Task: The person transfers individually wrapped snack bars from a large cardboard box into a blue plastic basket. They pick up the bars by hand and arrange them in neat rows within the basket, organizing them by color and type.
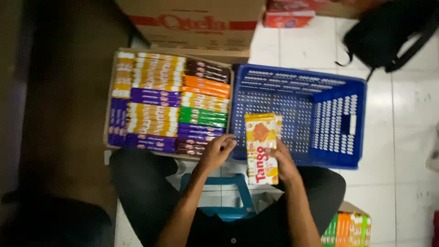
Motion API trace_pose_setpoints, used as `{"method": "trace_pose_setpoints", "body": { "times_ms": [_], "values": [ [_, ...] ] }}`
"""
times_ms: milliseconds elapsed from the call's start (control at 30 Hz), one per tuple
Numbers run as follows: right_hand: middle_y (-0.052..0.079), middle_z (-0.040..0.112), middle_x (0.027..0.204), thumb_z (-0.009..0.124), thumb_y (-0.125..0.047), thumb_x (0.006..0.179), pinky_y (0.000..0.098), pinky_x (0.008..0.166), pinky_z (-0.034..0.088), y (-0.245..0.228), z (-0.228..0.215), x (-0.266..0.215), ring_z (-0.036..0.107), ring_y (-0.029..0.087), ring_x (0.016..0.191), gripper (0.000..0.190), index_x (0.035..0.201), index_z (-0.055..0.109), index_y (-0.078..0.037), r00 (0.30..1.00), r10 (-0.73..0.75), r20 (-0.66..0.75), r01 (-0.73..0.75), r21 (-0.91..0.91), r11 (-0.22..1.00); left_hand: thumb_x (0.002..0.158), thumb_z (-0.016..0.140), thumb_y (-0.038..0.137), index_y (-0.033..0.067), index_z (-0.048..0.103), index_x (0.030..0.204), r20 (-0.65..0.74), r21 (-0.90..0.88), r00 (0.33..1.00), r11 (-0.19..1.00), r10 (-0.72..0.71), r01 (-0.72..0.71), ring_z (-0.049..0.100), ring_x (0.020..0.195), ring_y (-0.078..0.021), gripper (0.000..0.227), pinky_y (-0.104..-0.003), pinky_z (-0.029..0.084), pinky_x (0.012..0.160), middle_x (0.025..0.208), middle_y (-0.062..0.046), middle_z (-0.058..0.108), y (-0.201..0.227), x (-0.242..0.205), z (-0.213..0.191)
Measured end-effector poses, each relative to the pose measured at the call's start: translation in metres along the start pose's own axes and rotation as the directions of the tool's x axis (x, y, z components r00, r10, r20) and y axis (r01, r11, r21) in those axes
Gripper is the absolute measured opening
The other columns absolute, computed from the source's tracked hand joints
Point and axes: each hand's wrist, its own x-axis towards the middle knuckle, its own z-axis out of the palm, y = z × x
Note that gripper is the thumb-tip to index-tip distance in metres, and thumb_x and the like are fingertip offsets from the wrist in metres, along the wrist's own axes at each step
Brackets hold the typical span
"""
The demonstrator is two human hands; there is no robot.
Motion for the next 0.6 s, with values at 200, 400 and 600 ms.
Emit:
{"method": "trace_pose_setpoints", "body": {
  "times_ms": [200,400,600],
  "values": [
    [0.009,0.067,0.091,0.075,-0.021,0.076,0.0355,0.061,0.059,-0.077,-0.076,0.013,0.071,0.020,0.072,0.058,0.129,0.057,-0.006,0.967,-0.095,-0.235,0.034,-0.252,0.967,0.082,0.076,0.062,0.0150,0.040,0.157,0.264,0.691,0.961,0.711,-0.077,-0.133,0.003,0.158,-0.0450,0.096,-0.071,0.006,0.119,0.168,-0.031,0.009,0.024,0.025,0.041],
    [0.014,0.063,0.087,0.087,-0.021,0.072,0.0419,0.063,0.049,-0.075,-0.173,0.095,0.064,0.027,0.074,0.059,0.121,0.058,-0.005,0.882,-0.182,-0.436,-0.014,-0.409,0.912,0.064,0.086,0.066,0.0090,0.051,0.148,0.282,0.859,0.930,0.494,-0.236,-0.136,-0.011,0.157,-0.0442,0.107,-0.075,-0.003,0.117,0.169,-0.031,-0.011,0.019,0.020,0.059],
    [0.020,0.070,0.125,0.084,-0.044,0.060,0.0499,0.090,0.052,0.001,-0.264,0.193,0.068,0.042,0.113,0.081,0.128,0.057,-0.009,0.778,-0.079,-0.624,-0.490,-0.680,0.545,0.069,0.064,0.090,0.0200,0.043,0.151,0.277,0.861,0.906,0.501,-0.321,-0.086,-0.018,0.154,-0.0463,0.110,-0.077,-0.003,0.116,0.164,-0.030,-0.022,-0.040,0.032,0.072]
  ]
}}
